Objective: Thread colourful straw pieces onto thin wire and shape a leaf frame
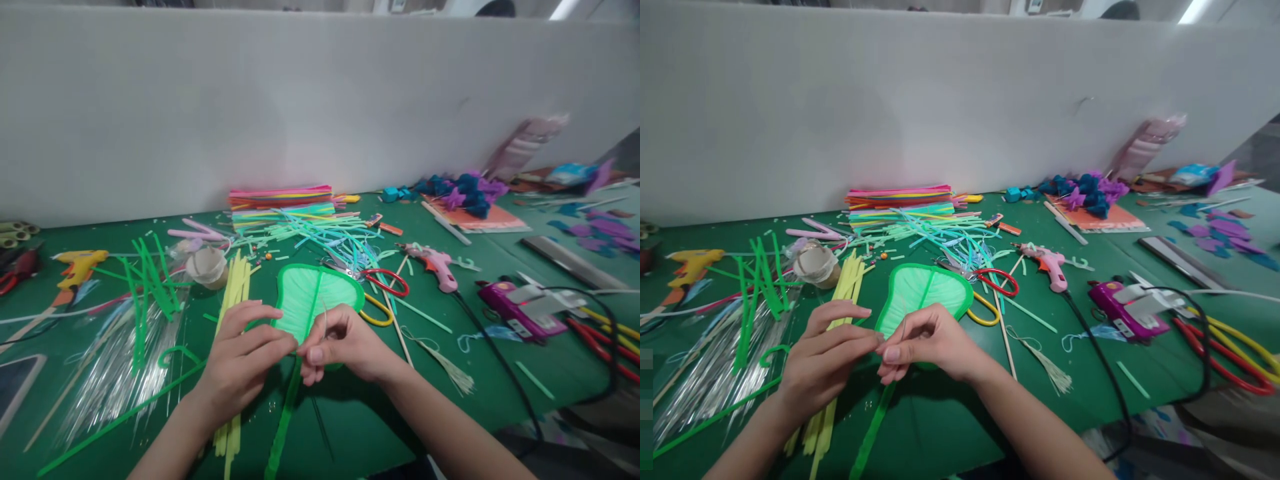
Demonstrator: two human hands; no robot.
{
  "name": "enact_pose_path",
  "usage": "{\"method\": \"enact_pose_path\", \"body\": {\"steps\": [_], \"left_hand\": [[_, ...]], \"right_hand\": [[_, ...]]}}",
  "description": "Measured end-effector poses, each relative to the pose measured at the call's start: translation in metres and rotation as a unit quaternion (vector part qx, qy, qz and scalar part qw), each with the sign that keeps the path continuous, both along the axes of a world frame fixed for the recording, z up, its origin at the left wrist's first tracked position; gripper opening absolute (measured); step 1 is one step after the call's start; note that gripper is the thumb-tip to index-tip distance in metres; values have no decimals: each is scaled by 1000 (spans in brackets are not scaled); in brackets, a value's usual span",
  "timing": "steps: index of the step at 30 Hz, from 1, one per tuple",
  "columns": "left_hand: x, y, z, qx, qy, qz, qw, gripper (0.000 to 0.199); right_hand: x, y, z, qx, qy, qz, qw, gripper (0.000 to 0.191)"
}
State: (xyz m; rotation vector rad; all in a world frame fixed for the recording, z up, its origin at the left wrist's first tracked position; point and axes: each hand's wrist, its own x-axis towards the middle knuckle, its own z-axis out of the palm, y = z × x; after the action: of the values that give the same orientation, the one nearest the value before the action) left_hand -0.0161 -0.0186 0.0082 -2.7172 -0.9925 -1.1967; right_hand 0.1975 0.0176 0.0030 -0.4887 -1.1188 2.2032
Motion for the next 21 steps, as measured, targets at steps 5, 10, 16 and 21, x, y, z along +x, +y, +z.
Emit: {"method": "enact_pose_path", "body": {"steps": [5,10,16,21], "left_hand": [[-1,0,2,16,15,-3,1000,31],[6,-1,4,55,25,23,998,31],[14,-3,4,44,19,17,999,19],[15,-4,5,88,44,9,995,17]], "right_hand": [[4,0,0,-28,28,28,999,22],[4,1,0,-37,51,14,998,22],[1,-1,-1,-15,37,29,999,21],[3,-1,-5,-39,32,75,996,26]]}}
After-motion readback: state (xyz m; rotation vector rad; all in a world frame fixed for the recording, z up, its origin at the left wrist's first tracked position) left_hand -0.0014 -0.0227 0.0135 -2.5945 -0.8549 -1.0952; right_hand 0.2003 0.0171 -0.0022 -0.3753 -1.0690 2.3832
